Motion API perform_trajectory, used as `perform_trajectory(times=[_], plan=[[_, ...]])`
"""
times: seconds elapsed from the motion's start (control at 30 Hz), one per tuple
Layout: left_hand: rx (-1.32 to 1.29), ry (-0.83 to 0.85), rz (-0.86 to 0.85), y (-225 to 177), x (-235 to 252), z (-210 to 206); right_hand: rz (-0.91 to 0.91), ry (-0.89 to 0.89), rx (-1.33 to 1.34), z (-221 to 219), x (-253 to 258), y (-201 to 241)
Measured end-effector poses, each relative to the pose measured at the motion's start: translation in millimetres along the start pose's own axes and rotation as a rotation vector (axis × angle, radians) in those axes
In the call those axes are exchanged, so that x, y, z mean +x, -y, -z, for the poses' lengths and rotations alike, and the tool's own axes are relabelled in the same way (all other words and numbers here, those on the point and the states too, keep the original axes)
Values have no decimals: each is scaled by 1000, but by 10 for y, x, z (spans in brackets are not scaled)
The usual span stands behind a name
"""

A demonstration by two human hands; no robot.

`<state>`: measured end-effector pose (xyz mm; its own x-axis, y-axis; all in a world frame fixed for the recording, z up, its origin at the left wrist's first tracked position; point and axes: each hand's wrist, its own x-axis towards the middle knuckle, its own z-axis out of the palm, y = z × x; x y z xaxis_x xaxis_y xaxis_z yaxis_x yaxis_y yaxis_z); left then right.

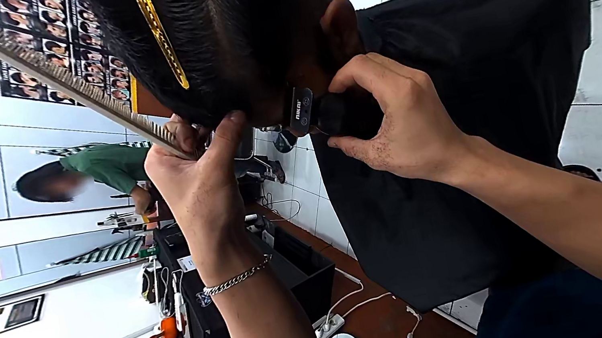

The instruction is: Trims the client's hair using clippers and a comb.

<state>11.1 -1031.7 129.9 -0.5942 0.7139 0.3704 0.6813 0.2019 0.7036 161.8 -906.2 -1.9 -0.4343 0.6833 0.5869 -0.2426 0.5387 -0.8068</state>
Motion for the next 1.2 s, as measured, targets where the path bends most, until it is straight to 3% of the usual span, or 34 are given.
perform_trajectory(times=[1.2], plan=[[2,-1,4,7,14,4,-20,-20,28,-30,-4,9]])
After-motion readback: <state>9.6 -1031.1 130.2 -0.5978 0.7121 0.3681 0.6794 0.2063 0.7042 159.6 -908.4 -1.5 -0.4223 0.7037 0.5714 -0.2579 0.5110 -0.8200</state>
